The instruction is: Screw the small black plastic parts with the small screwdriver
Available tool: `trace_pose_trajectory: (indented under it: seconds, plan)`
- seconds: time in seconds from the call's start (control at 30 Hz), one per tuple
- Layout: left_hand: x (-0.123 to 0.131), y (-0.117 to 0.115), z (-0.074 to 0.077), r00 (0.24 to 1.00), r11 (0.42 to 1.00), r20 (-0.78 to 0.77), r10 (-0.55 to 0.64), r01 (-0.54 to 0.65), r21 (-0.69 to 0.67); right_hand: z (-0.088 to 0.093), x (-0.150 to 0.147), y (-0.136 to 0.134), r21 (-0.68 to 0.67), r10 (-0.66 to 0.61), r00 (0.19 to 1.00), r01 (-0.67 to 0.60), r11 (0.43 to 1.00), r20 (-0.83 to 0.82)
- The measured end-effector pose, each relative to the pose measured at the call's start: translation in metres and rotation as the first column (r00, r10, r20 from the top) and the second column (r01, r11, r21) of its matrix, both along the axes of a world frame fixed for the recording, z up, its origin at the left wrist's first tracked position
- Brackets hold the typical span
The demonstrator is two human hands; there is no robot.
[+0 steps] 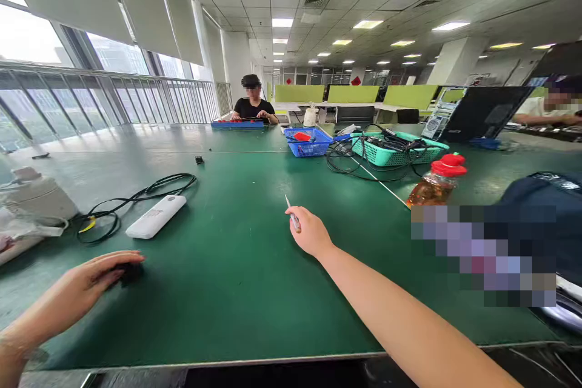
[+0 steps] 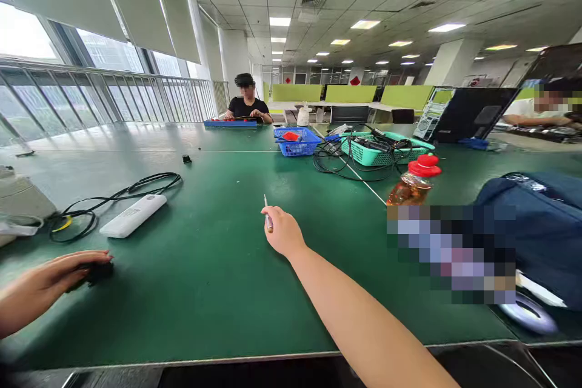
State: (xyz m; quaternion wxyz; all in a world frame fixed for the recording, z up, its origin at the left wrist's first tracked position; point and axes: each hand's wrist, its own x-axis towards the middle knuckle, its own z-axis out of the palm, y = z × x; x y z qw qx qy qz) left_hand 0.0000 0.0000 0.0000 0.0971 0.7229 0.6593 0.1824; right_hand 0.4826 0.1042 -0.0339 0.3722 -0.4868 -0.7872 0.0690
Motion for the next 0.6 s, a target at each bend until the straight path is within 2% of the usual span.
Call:
trace_pose_trajectory:
  seconds: [0.2, 0.6]
  plan:
    - [0.007, -0.006, 0.002, 0.998, 0.998, 0.001, 0.066, -0.066, -0.001, 0.001, 0.001, -0.001, -0.005, -0.009, 1.000, 0.009, 1.000, 0.005]
    - [0.014, -0.010, 0.003, 0.971, 0.991, 0.209, 0.120, -0.129, 0.032, 0.004, 0.000, -0.004, -0.015, -0.017, 1.000, 0.018, 1.000, 0.024]
